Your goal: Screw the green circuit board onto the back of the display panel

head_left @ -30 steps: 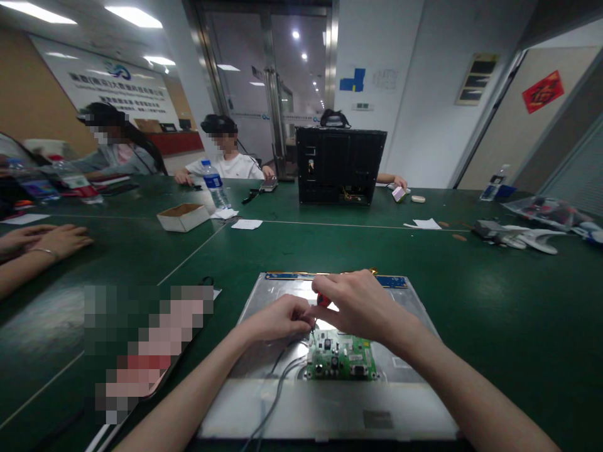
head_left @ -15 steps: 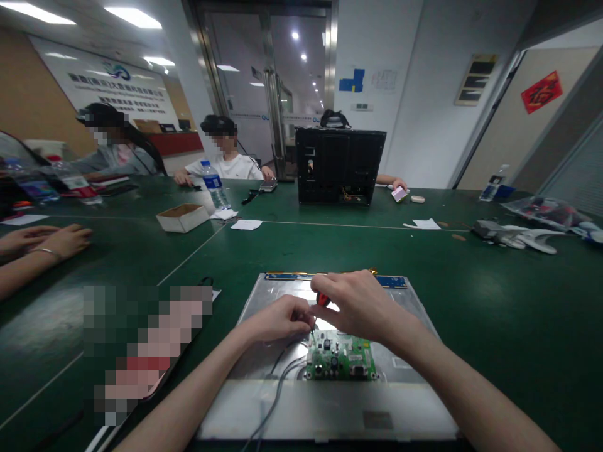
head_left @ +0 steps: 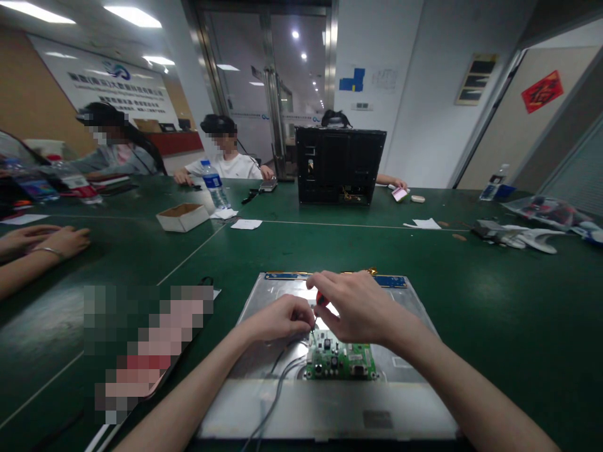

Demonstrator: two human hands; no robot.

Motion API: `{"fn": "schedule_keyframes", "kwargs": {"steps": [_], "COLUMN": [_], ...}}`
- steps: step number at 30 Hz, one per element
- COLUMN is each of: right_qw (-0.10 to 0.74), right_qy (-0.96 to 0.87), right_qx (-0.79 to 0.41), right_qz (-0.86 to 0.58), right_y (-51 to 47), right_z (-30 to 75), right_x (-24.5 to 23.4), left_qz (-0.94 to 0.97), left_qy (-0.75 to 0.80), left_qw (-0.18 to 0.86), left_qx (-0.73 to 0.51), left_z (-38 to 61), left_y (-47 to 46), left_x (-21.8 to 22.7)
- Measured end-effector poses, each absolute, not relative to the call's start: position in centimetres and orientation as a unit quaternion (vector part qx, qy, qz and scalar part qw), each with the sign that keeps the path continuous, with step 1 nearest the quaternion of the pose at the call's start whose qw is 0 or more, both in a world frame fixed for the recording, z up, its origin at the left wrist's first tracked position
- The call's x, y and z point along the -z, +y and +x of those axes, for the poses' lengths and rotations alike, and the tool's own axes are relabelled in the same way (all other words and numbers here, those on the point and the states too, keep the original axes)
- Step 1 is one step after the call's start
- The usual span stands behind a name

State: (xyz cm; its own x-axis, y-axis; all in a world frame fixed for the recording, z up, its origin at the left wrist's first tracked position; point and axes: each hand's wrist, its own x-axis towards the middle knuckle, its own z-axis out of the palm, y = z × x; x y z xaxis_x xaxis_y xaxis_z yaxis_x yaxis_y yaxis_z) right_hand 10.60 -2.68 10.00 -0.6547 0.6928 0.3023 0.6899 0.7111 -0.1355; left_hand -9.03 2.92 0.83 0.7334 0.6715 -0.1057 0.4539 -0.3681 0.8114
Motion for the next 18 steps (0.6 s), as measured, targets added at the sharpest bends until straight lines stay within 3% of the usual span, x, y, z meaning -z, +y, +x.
{"fn": "schedule_keyframes", "kwargs": {"steps": [18], "right_qw": [0.173], "right_qy": [-0.908], "right_qx": [0.003], "right_qz": [-0.383], "right_y": [-2.44], "right_z": [10.48], "right_x": [-9.70], "left_qz": [0.821], "left_qy": [0.337], "left_qw": [0.441], "left_qx": [-0.131], "left_z": [-9.02], "left_y": [2.98], "left_x": [-0.74]}}
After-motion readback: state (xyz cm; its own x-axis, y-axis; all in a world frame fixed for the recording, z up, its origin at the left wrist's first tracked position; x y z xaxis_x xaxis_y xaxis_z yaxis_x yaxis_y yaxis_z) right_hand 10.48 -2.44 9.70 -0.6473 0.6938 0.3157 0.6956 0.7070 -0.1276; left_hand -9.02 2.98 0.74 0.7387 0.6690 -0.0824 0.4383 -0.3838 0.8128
